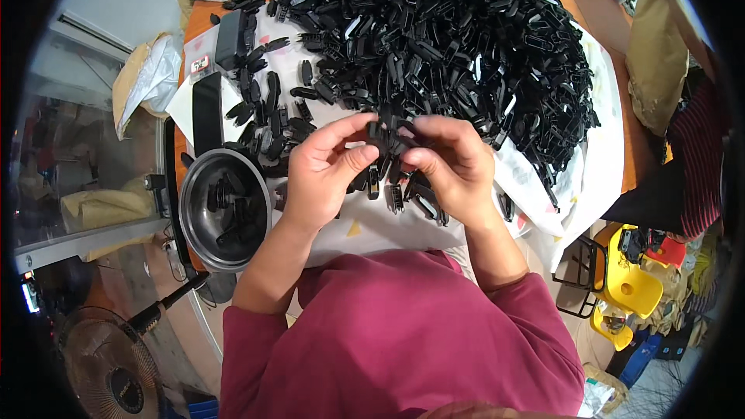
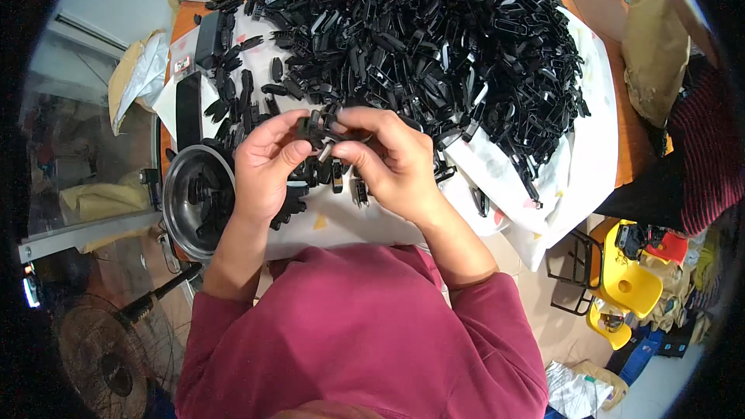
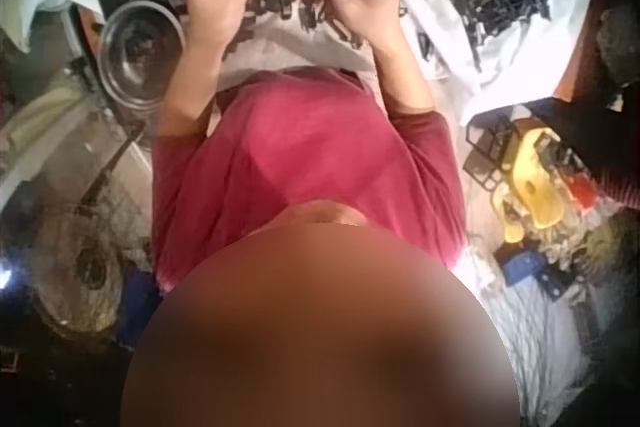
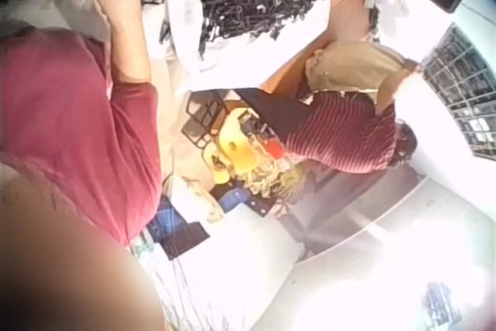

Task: Assembling small black plastic clips and placing them into a metal bowl.

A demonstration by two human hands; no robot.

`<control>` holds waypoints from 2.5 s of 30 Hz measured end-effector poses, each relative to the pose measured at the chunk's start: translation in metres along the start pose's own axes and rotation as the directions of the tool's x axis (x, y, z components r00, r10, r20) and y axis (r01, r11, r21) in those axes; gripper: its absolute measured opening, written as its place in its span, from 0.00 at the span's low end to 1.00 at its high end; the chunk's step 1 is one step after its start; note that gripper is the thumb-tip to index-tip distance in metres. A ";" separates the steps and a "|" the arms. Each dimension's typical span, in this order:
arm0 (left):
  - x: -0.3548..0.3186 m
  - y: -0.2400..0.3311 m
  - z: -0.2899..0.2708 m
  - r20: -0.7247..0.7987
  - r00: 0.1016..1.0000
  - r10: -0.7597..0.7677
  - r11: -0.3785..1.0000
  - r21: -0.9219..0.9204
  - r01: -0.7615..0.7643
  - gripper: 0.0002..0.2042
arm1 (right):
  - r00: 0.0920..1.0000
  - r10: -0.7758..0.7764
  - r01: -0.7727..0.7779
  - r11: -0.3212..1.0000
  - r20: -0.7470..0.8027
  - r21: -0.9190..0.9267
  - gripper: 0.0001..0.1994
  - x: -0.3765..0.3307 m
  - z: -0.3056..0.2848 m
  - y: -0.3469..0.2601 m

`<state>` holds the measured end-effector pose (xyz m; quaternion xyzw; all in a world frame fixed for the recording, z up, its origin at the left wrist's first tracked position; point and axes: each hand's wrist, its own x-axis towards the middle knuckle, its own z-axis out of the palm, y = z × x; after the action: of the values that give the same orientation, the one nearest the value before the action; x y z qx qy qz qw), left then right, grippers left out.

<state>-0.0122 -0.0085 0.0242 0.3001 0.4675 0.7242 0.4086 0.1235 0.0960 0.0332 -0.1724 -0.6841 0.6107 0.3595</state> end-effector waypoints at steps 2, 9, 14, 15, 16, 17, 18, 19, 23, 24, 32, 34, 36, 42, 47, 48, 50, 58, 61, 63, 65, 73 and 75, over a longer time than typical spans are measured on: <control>-0.003 0.000 0.001 0.007 1.000 0.030 0.996 0.083 -0.030 0.16 | 0.952 -0.280 0.306 0.897 0.123 -0.320 0.12 0.011 -0.003 -0.006; -0.007 0.002 0.000 -0.060 0.996 0.068 0.957 0.285 -0.049 0.14 | 0.891 -0.379 0.455 0.730 0.252 -0.510 0.18 0.014 -0.011 -0.009; -0.006 0.008 -0.005 0.076 0.978 0.196 0.756 0.624 -0.200 0.13 | 0.875 -0.319 0.474 0.715 0.363 -0.514 0.19 0.006 -0.017 -0.004; -0.005 0.009 -0.007 0.211 0.945 0.251 0.551 0.771 -0.319 0.13 | 0.878 -0.316 0.469 0.716 0.359 -0.518 0.19 0.005 -0.016 -0.001; -0.006 0.007 -0.007 0.208 0.945 0.252 0.550 0.773 -0.316 0.13 | 0.881 -0.328 0.465 0.731 0.340 -0.500 0.19 0.004 -0.014 0.004; -0.008 0.002 -0.008 0.096 0.988 0.123 0.837 0.525 -0.156 0.13 | 0.884 -0.340 0.461 0.745 0.320 -0.482 0.19 0.003 -0.012 0.008; -0.010 -0.005 -0.009 0.038 0.998 -0.041 0.981 0.189 0.033 0.14 | 0.883 -0.340 0.462 0.747 0.323 -0.478 0.19 0.000 -0.006 0.011; -0.009 -0.017 -0.007 -0.007 0.989 -0.150 0.987 -0.056 0.149 0.14 | 0.898 -0.374 0.438 0.724 0.231 -0.533 0.19 -0.006 0.005 0.014; -0.018 -0.038 0.008 -0.091 0.989 -0.113 0.966 -0.242 0.088 0.14 | 0.931 -0.347 0.339 0.713 0.112 -0.614 0.19 -0.021 0.016 0.027; -0.018 -0.042 0.007 -0.105 0.988 -0.115 0.968 -0.235 0.088 0.14 | 0.961 -0.257 0.265 0.755 0.101 -0.600 0.19 -0.023 0.017 0.028; -0.021 -0.034 -0.028 -0.327 0.900 -0.288 0.923 -0.345 0.170 0.10 | 0.885 0.396 -0.363 0.916 0.245 -0.170 0.08 0.003 0.034 0.051; -0.001 -0.011 -0.049 -0.453 0.871 -0.190 0.942 -0.334 0.032 0.07 | 0.879 0.273 -0.148 0.936 0.391 -0.320 0.09 0.042 0.046 0.074; 0.021 0.011 -0.065 -0.671 0.741 0.006 0.996 -0.060 -0.063 0.07 | 0.922 -0.130 0.346 0.701 0.366 -0.623 0.09 0.077 0.071 0.106; 0.067 -0.002 -0.128 0.410 0.910 0.057 -0.190 0.899 -0.393 0.08 | 0.800 0.120 0.516 0.364 0.588 -0.775 0.09 0.126 0.114 0.154; 0.085 -0.008 -0.127 0.519 0.813 -0.265 -0.387 0.715 -0.583 0.09 | 0.974 0.068 0.099 0.735 0.218 -0.671 0.21 0.104 0.072 0.123; 0.088 -0.009 -0.127 0.543 0.794 -0.275 -0.403 0.685 -0.608 0.09 | 0.986 0.009 0.101 0.754 0.165 -0.649 0.22 0.098 0.064 0.120; 0.095 -0.010 -0.127 0.507 0.799 -0.323 -0.394 0.695 -0.601 0.09 | 0.994 0.104 -0.076 0.828 0.019 -0.555 0.20 0.088 0.050 0.105; 0.052 0.004 -0.065 0.059 0.965 -0.257 0.796 0.579 0.176 0.19 | 0.989 -0.150 0.132 0.895 -0.008 -0.427 0.10 0.055 0.014 0.057; 0.030 0.009 -0.036 0.032 0.963 -0.269 0.920 0.303 0.247 0.17 | 1.000 -0.021 0.021 0.977 0.000 -0.211 0.13 0.041 0.016 0.033; 0.022 0.008 -0.034 0.039 0.969 -0.246 0.941 0.251 0.228 0.16 | 0.998 0.013 -0.014 1.000 0.056 0.009 0.15 0.030 0.016 0.020; 0.019 0.011 -0.028 0.042 0.977 -0.208 0.964 0.179 0.197 0.15 | 0.998 -0.041 0.033 0.990 0.050 0.136 0.13 0.025 0.017 0.009; 0.011 0.014 -0.019 0.040 0.994 -0.098 0.955 0.283 0.083 0.15 | 0.976 -0.129 0.176 0.938 0.174 -0.297 0.13 0.015 0.007 -0.001; 0.009 0.014 -0.019 0.047 0.995 -0.087 0.955 0.289 0.070 0.15 | 0.970 -0.163 0.219 0.907 0.180 -0.360 0.12 0.018 0.002 -0.003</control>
<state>-0.0367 -0.0121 0.0298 0.3586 0.5669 0.6227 0.4027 0.1112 0.1061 0.0413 -0.1250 -0.8267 0.4405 0.3269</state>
